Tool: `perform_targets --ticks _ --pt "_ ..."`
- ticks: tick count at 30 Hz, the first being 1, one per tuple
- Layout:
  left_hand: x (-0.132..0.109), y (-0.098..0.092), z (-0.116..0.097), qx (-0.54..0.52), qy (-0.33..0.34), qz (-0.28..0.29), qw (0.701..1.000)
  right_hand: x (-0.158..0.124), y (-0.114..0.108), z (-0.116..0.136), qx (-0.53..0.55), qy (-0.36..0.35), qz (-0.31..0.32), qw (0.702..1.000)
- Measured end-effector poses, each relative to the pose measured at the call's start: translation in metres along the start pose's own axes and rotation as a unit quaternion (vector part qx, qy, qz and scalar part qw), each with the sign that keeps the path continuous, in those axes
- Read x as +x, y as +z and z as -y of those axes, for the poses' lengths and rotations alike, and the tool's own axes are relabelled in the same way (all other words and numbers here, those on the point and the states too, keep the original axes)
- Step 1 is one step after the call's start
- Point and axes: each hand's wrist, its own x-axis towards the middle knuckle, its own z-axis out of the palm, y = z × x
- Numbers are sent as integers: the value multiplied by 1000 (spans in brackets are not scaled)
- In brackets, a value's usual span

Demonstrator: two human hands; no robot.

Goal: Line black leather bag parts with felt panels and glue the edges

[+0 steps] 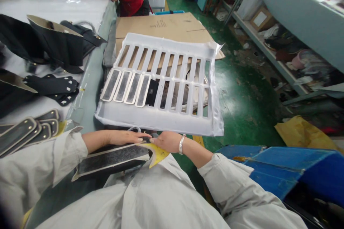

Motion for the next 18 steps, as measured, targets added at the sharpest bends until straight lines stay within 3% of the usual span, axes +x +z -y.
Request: perform_targets --ticks 3,7,10,14,18 --pt "-1 0 -1 -9 12 -30 999 -3 -12 -11 215 -16 -77 973" --pt "3 3 2 -52 -9 -38 998 6 -10 -2 507 -143 -177 832" --pt "5 5 1 -81 -36 -42 995 20 0 10 582 -196 -180 768" --pt "7 6 -3 -69 -62 -62 994 31 9 19 616 -230 -197 727" --pt "10 7 -4 -64 -70 -77 993 32 10 24 620 -232 -211 719"
